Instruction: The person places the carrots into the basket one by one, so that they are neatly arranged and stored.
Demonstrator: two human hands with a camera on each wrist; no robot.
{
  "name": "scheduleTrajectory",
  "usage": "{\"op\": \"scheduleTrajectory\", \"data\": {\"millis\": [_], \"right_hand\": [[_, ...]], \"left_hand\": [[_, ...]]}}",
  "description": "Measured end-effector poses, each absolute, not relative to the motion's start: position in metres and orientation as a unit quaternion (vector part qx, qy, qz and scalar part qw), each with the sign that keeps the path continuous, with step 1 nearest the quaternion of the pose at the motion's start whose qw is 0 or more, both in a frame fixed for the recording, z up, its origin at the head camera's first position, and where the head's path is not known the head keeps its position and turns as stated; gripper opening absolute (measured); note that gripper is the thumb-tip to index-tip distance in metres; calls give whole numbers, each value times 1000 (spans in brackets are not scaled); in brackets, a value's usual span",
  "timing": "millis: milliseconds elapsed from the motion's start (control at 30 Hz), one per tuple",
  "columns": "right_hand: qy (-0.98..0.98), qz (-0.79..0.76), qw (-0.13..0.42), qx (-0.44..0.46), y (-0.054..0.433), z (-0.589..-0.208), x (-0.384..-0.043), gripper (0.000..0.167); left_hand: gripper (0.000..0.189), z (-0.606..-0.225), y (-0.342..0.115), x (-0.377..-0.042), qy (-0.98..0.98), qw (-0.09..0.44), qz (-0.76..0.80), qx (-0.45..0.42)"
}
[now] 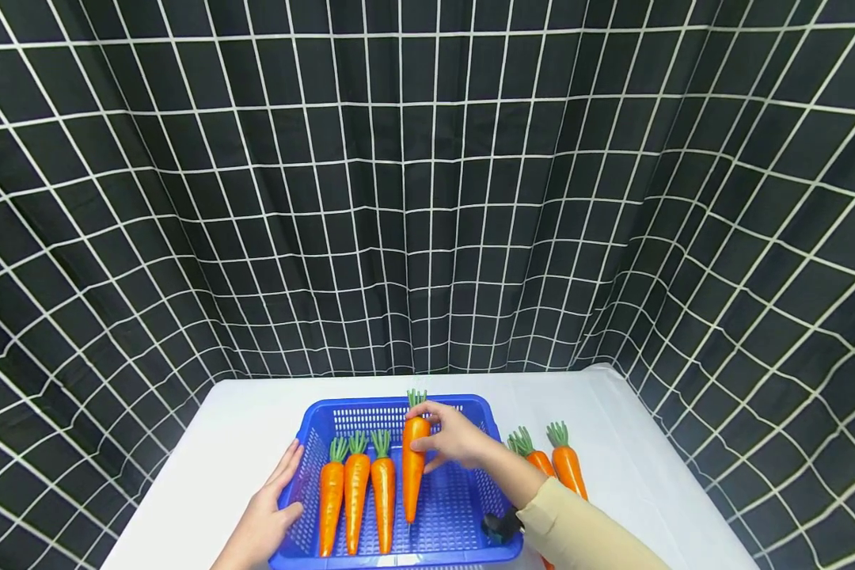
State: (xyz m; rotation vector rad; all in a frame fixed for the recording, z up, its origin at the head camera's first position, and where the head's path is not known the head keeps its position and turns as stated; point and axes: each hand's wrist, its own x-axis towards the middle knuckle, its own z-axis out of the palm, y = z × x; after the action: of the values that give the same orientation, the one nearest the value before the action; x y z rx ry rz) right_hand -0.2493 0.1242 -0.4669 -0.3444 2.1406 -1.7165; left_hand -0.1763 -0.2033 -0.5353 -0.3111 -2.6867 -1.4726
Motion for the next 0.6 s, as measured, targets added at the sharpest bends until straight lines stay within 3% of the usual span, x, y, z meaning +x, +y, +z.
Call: {"op": "scheduleTrajectory", "data": {"millis": [600], "right_hand": [[780, -549, 287, -85, 107, -505, -246, 45]], "left_hand": [[86, -533, -203, -176, -873, 25, -476, -101]]}}
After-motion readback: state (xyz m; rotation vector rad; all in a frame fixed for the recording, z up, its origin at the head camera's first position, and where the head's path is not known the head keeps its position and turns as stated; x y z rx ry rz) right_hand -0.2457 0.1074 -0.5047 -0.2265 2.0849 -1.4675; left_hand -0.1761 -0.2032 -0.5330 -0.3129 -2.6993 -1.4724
